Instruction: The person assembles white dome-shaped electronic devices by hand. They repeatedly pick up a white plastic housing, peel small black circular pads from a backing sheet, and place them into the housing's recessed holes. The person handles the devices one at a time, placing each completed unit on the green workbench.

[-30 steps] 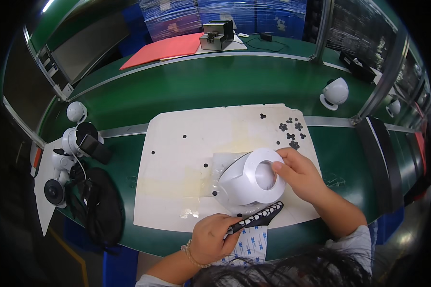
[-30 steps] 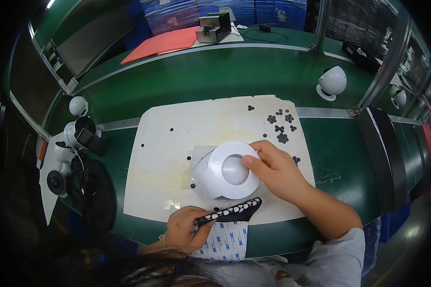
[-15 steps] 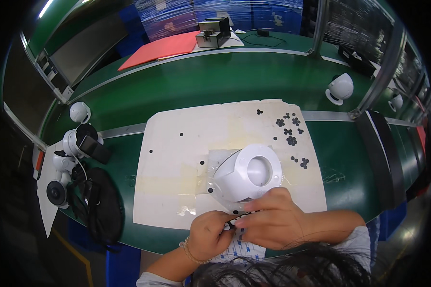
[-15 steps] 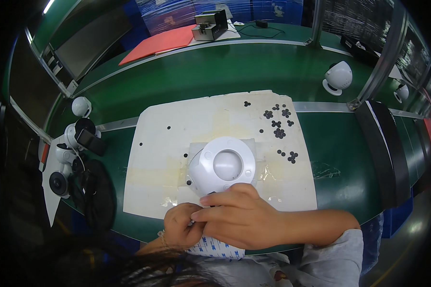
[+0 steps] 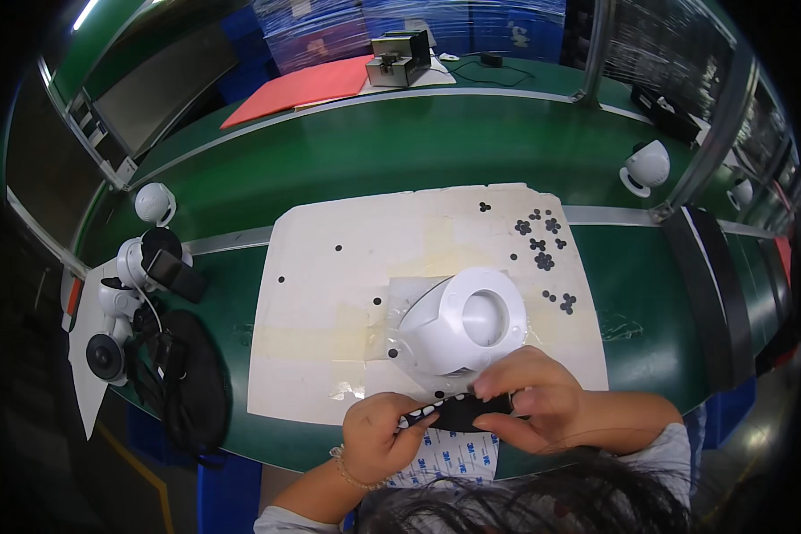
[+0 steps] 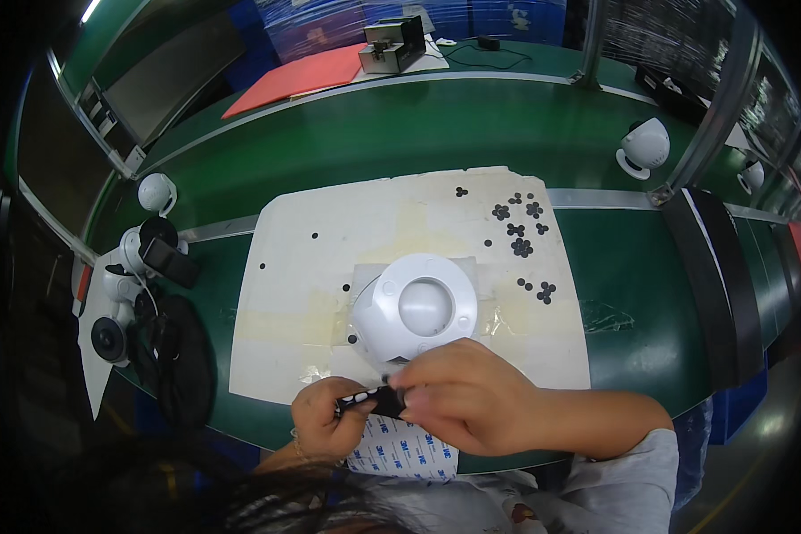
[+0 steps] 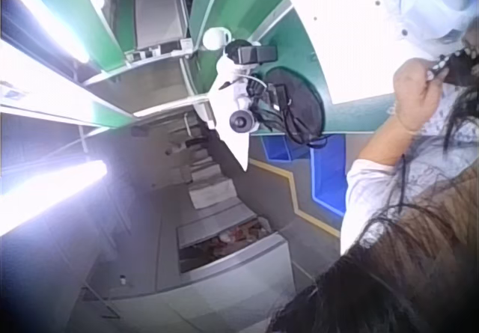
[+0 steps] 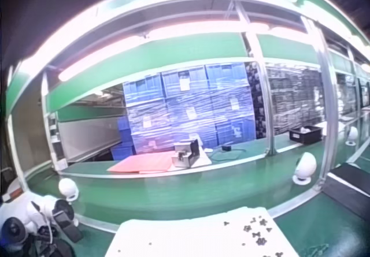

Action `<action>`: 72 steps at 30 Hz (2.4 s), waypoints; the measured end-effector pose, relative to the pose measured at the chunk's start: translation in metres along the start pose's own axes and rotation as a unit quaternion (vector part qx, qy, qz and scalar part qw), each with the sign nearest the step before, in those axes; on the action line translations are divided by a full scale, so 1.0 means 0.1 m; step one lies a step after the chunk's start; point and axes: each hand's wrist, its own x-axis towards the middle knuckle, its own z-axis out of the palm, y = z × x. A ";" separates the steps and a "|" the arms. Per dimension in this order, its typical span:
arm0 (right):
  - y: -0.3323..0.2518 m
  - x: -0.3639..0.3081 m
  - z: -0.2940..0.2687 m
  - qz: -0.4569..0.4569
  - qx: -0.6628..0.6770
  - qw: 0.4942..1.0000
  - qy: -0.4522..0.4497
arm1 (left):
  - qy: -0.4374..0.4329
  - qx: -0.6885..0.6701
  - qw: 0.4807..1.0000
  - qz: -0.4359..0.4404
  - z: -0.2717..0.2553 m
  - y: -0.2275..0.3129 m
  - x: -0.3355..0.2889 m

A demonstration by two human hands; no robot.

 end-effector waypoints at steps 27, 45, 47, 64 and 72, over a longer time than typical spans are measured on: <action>0.48 0.37 -0.37 0.221 0.182 0.953 0.096 | -0.065 0.176 0.974 0.130 0.09 0.02 0.22; 0.48 0.30 -0.30 0.139 0.005 0.989 0.047 | -0.043 0.159 0.979 0.121 0.12 -0.05 0.06; 0.41 0.33 -0.37 0.028 -0.170 0.985 -0.025 | -0.044 0.157 0.979 0.119 0.12 -0.04 0.06; 0.35 0.45 -0.12 0.134 -0.026 0.990 -0.026 | -0.077 0.154 0.978 0.115 0.09 -0.01 0.06; 0.38 0.41 -0.07 0.152 0.019 0.988 0.000 | -0.070 0.160 0.977 0.124 0.10 -0.03 0.06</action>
